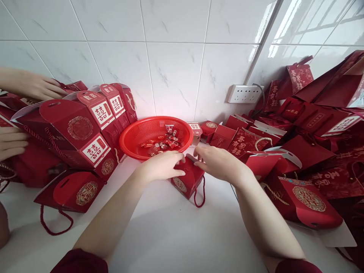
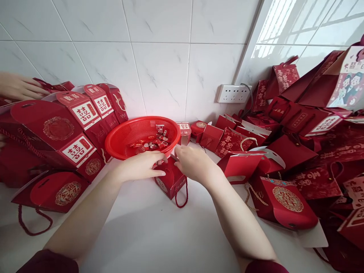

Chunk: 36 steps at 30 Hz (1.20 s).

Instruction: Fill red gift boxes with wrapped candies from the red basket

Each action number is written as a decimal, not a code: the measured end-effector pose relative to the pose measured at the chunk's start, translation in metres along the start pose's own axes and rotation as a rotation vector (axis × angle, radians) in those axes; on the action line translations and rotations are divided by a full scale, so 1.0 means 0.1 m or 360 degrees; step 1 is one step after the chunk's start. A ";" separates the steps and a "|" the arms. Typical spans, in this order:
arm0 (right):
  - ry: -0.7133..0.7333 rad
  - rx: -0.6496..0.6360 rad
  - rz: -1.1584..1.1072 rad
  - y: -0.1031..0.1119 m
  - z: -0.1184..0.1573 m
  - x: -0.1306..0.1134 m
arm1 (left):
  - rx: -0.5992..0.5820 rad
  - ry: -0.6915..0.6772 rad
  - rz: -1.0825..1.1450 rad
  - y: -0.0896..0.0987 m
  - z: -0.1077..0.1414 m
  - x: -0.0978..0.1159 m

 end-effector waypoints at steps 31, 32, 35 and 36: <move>0.0202 -0.0392 -0.0168 -0.23 -0.13 -0.04 | 0.0057 -0.0020 -0.0299 -0.11 0.10 0.29; 0.0210 -0.0392 -0.0180 -0.24 -0.13 -0.03 | 0.0042 -0.0005 -0.0292 -0.14 0.13 0.36; 0.0234 -0.0380 -0.0196 -0.26 -0.14 -0.01 | 0.0028 0.0031 -0.0317 -0.27 0.19 0.55; 0.0245 -0.0371 -0.0191 -0.27 -0.14 -0.01 | 0.0061 0.0023 -0.0365 -0.32 0.20 0.60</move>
Point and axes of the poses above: each hand's wrist, its own z-axis away from the middle knuckle, its own y-axis out of the back of the hand, x = y × z, the point moved 3 cm from there along -z, towards the middle knuckle, and after that the axes turned 3 degrees about -z, right-handed, at the moved point
